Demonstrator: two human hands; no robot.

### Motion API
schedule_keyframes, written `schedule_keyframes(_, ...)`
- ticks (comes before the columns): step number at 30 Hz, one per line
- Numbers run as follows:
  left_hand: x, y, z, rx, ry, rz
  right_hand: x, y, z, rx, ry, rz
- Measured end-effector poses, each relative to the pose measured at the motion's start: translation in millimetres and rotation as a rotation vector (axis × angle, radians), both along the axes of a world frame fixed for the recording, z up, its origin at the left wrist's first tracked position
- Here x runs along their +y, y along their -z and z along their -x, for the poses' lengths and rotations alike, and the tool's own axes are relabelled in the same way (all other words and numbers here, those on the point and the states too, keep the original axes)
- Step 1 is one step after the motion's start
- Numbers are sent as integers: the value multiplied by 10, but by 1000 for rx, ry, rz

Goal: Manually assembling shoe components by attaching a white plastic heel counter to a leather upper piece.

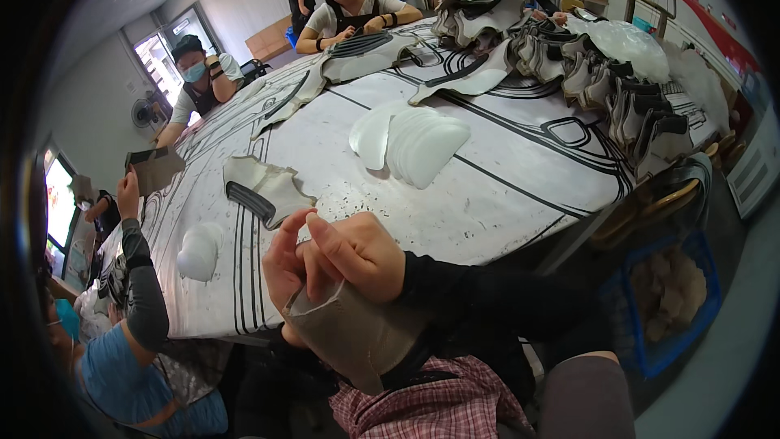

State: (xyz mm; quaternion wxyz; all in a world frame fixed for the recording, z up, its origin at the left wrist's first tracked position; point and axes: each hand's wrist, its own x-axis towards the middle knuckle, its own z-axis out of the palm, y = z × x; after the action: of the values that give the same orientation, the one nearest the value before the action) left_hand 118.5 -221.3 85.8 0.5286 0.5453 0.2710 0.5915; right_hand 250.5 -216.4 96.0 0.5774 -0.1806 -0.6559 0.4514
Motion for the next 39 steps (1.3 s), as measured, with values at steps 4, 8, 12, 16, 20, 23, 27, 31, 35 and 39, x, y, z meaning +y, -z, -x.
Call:
schedule_keyframes(4,73,1,-76,44,-129,-88,57,58,19,117,-18,19)
schedule_keyframes(8,256,-151,256,-40,63,146,165,-229,-315,-344,68,-163)
schedule_keyframes(12,390,-128,266,35,70,143,11,-525,-563,-770,-17,-299)
schedule_keyframes(16,589,-25,170,131,187,99,83,-531,-735,-869,-167,-180)
schedule_keyframes(20,908,42,351,-20,-57,90,345,-760,-1162,-857,250,-455)
schedule_keyframes(23,1501,341,833,-238,-247,140,727,-962,-1552,-944,833,-873)
schedule_keyframes(27,2131,644,1317,-310,-436,76,1340,-928,-2211,-928,1327,-1107)
schedule_keyframes(31,2287,888,1526,-256,-649,214,1971,-65,-3057,-1124,1267,-660)
schedule_keyframes(35,2420,1174,1775,-109,-738,257,1976,575,-3075,-1072,1301,-332)
schedule_keyframes(39,2437,1127,1706,-79,-641,247,1810,615,-2484,-967,994,-281)
